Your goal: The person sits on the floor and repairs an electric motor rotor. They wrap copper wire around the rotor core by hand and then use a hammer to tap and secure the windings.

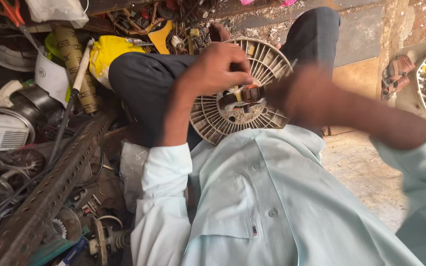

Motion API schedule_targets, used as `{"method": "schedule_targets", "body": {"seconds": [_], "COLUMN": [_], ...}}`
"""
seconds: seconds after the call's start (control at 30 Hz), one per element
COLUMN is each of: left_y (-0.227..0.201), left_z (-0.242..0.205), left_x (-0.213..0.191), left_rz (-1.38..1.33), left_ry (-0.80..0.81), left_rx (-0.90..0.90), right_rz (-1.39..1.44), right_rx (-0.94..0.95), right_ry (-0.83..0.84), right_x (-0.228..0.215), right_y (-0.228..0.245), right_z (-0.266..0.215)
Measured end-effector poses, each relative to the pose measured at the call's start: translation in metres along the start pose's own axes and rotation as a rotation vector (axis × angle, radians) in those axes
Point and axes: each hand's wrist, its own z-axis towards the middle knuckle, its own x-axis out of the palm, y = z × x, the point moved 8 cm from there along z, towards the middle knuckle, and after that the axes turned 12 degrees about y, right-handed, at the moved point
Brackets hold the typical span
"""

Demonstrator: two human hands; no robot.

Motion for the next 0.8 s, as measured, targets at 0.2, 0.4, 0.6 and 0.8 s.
{"method": "schedule_targets", "body": {"seconds": [0.2, 0.4, 0.6, 0.8], "left_y": [-0.069, -0.087, -0.016, -0.017], "left_z": [-0.072, -0.083, -0.014, -0.033], "left_x": [0.032, 0.03, 0.001, -0.013], "left_rz": [-0.004, 0.241, 0.025, -0.151], "left_ry": [-0.358, -0.594, -0.289, -0.271], "left_rx": [0.062, 0.062, 0.083, 0.04], "right_rz": [0.056, 0.162, -0.08, 0.02], "right_rx": [-0.74, -0.399, -0.183, -0.597], "right_ry": [-0.273, -0.427, -0.422, -0.163], "right_x": [-0.031, -0.05, -0.039, 0.003], "right_y": [0.075, -0.03, -0.063, 0.075], "right_z": [-0.047, 0.069, 0.013, -0.043]}}
